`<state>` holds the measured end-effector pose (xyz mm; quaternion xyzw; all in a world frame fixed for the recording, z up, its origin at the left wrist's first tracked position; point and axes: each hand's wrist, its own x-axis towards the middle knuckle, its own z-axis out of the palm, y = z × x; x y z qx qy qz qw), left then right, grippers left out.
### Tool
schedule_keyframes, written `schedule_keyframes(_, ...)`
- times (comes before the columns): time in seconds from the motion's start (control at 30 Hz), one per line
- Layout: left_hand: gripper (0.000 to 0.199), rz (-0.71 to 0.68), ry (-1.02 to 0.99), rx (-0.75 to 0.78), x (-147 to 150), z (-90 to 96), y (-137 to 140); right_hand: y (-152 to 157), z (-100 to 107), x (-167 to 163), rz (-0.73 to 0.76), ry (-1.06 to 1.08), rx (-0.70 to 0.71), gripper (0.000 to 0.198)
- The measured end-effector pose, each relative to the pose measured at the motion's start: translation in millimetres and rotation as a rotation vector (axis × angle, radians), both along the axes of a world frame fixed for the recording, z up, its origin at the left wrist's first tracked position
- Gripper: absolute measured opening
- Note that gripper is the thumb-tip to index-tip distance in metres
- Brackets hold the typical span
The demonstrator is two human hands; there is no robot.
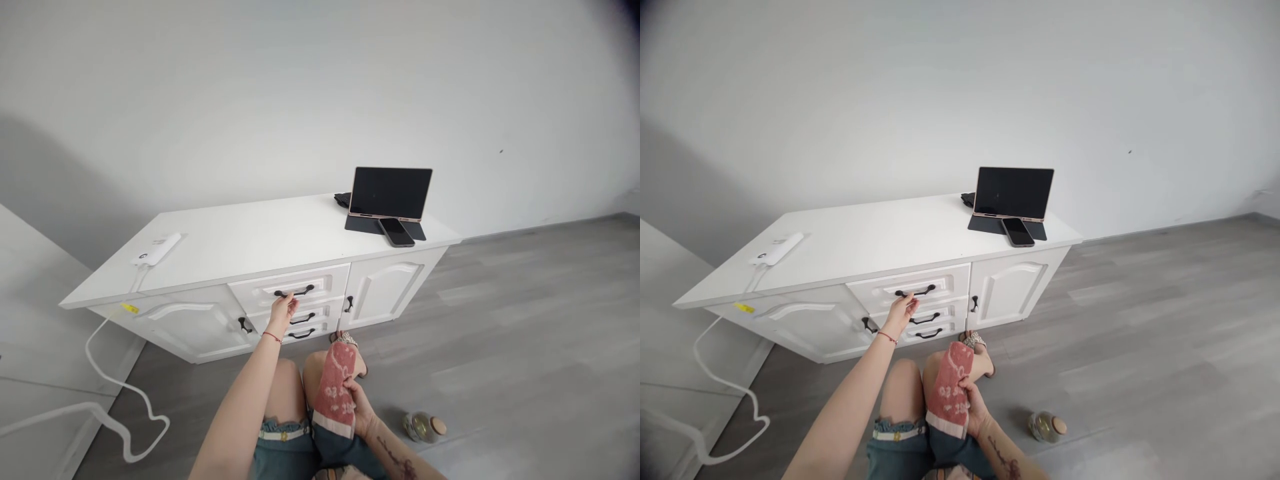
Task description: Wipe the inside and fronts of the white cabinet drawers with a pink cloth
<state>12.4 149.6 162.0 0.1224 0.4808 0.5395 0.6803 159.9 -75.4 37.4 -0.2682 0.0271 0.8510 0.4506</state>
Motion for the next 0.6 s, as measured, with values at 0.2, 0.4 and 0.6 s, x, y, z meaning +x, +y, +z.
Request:
schedule_keyframes(0.2, 0.025, 0.012, 0.015, 0.011, 2.1, -0.2, 1.2, 1.8, -3.0, 0.6, 0.043, 0.02, 0.025, 0.032)
schedule_keyframes(0.4, 0.018, -0.026, 0.015, 0.059, 3.9, -3.1, -28.6, -2.4, 4.0, -1.2, -0.023, -0.009, 0.049, 0.025)
schedule_keyframes(0.6, 0.031, -0.475, 0.126, 0.109, -20.9, -32.2, -136.3, -10.7, 29.5, -1.9, -0.041, -0.007, 0.086, 0.027)
